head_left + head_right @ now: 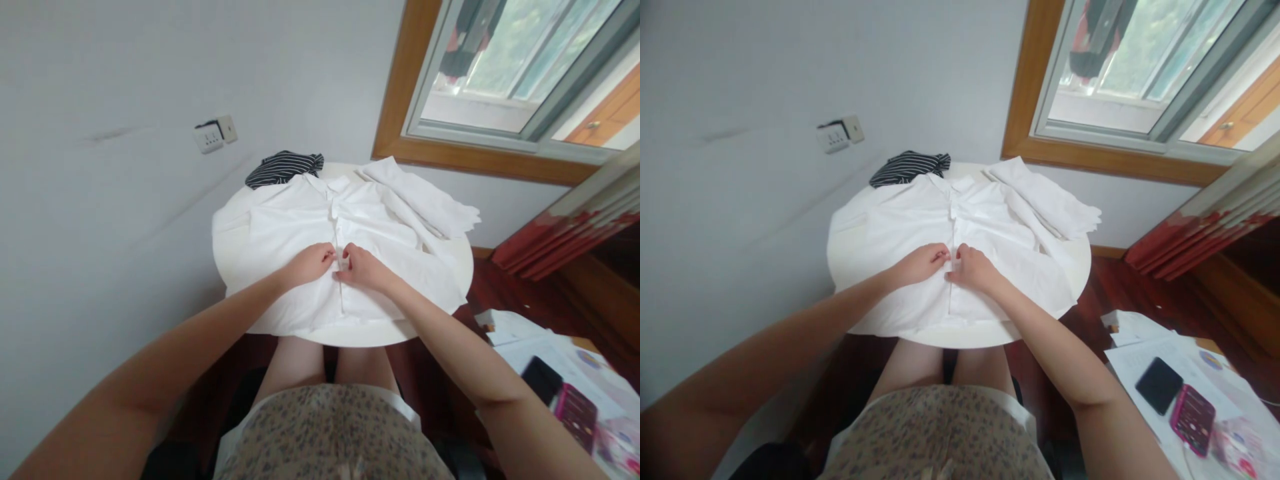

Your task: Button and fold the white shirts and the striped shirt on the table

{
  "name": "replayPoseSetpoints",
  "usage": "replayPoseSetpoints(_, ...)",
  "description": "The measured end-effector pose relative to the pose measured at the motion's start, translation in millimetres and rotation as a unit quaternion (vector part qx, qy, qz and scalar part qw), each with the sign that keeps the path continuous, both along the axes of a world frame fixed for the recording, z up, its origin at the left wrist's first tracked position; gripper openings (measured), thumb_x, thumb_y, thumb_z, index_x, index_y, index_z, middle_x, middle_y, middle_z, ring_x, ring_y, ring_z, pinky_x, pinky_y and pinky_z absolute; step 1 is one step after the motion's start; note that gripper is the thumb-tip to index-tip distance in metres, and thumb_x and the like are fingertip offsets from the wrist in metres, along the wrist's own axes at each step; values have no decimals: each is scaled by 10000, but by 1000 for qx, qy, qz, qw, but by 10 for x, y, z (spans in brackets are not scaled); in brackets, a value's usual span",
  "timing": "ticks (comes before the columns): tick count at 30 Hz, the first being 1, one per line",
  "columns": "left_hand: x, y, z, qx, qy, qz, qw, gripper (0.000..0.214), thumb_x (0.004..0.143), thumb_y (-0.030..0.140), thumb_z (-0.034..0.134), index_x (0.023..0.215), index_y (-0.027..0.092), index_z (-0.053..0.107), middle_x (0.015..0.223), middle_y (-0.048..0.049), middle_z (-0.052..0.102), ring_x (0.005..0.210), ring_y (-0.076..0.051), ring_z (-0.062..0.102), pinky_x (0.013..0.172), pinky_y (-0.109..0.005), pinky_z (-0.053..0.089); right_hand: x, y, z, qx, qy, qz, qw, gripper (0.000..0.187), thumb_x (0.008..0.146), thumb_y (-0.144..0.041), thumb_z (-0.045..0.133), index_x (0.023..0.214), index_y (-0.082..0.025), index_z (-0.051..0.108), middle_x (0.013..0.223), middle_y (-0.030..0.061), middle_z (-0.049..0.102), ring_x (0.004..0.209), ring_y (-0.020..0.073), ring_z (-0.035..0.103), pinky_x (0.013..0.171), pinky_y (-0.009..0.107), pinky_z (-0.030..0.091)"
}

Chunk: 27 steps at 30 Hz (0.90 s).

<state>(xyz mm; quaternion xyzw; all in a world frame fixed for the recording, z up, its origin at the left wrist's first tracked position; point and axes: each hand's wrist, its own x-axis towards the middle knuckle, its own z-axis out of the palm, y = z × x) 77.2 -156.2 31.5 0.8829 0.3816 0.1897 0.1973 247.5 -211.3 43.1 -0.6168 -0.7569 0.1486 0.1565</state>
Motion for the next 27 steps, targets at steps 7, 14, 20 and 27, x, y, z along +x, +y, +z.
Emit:
replayPoseSetpoints(7,78,-161,-113,69,12,34,997,155,874,229,486,861,193,636,839,-49,649,834,-199,600,785,-329,471,135,-50,-38,-35,30,-31,998,244,744,-195,657,975,-134,607,816,56,662,732,156,581,672,238,395)
replayPoseSetpoints(14,175,-212,-109,80,54,64,993,143,873,310,564,947,216,642,915,-49,641,899,-218,598,817,-345,464,270,-74,-151,-31,153,-37,987,140,766,-168,573,858,-152,677,722,2,639,668,124,546,627,216,375)
replayPoseSetpoints(20,275,-216,-108,95,103,71,988,135,875,338,568,911,218,620,937,-60,626,945,-237,594,823,-354,458,404,-59,-270,-21,246,-35,968,190,746,-227,537,866,-154,664,685,-18,595,643,126,525,606,217,378)
replayPoseSetpoints(27,324,-240,-101,111,131,69,983,181,909,334,500,894,183,597,929,-97,638,931,-277,607,794,-390,465,404,-80,-284,-28,288,-38,956,228,735,-253,528,889,-155,666,697,-8,597,636,131,519,615,229,389)
